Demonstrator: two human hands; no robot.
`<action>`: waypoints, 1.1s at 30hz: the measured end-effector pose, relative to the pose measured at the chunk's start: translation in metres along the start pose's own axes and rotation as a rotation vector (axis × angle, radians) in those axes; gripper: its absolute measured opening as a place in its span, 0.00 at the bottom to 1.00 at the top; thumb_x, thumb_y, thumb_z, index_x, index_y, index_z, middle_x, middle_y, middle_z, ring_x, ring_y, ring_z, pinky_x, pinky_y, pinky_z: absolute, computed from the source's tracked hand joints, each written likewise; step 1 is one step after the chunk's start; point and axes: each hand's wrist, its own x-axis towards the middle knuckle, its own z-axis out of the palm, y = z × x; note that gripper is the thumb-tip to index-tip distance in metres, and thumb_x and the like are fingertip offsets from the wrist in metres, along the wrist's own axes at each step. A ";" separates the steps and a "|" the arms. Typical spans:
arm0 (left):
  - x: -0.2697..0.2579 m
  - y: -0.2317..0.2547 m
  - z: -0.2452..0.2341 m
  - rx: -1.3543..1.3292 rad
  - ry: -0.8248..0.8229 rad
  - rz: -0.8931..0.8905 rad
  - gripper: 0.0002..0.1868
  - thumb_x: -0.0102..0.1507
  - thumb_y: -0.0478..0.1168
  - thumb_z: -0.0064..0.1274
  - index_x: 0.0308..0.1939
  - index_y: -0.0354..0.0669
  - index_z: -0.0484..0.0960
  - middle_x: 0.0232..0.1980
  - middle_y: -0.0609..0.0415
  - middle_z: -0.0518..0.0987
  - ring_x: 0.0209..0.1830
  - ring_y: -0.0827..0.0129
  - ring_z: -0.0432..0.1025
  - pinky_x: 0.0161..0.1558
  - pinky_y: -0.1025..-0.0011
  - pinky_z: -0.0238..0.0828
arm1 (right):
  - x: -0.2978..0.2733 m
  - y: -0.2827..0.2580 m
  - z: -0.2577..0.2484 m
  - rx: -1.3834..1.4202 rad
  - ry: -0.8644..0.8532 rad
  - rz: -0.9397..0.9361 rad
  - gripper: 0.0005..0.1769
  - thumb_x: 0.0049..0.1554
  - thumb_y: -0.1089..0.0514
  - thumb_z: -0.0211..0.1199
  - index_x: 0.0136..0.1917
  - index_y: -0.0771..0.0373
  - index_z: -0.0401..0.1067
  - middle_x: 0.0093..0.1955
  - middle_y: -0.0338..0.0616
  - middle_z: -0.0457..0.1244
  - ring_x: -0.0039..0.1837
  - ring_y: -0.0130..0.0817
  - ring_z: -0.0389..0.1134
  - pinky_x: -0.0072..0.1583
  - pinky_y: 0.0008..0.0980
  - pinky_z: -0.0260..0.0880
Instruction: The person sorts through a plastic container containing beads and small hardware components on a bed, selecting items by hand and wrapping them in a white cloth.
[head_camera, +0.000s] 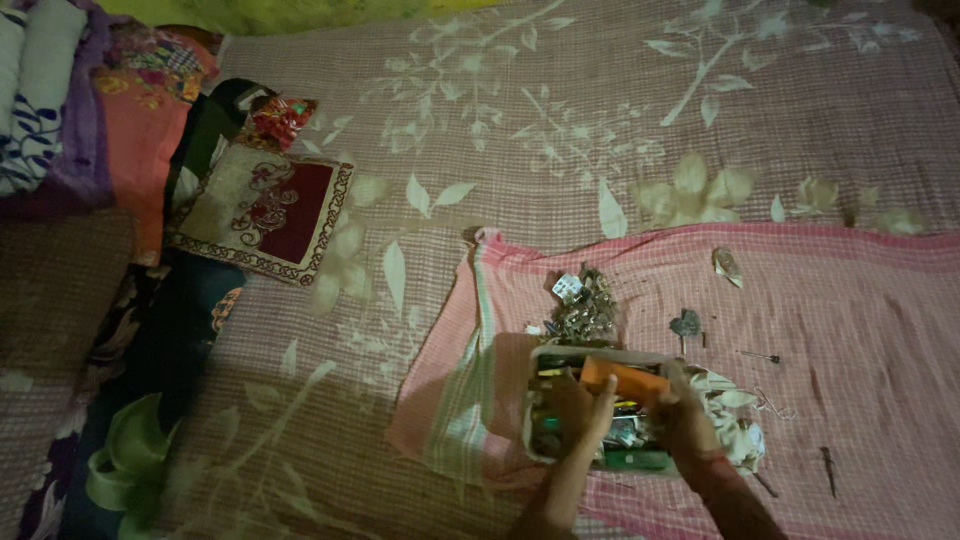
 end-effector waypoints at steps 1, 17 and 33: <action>0.001 0.014 -0.014 -0.094 -0.066 -0.079 0.49 0.59 0.71 0.56 0.68 0.36 0.66 0.64 0.40 0.72 0.62 0.52 0.69 0.60 0.53 0.68 | -0.003 -0.001 0.014 -0.120 0.167 -0.215 0.34 0.66 0.33 0.50 0.65 0.66 0.64 0.57 0.54 0.63 0.55 0.45 0.64 0.57 0.44 0.66; 0.002 0.109 -0.098 0.360 -0.356 0.513 0.57 0.59 0.62 0.64 0.80 0.39 0.50 0.84 0.36 0.43 0.83 0.40 0.40 0.74 0.34 0.34 | -0.026 -0.023 0.066 -2.514 0.924 -0.678 0.38 0.58 0.41 0.61 0.75 0.63 0.64 0.77 0.58 0.56 0.77 0.58 0.54 0.72 0.53 0.57; -0.009 0.122 -0.055 0.183 -0.356 0.620 0.49 0.62 0.59 0.64 0.77 0.39 0.59 0.81 0.36 0.53 0.81 0.39 0.46 0.72 0.33 0.42 | -0.086 -0.045 0.086 -2.325 1.096 -0.794 0.36 0.59 0.45 0.65 0.74 0.65 0.64 0.74 0.58 0.58 0.70 0.53 0.62 0.64 0.46 0.68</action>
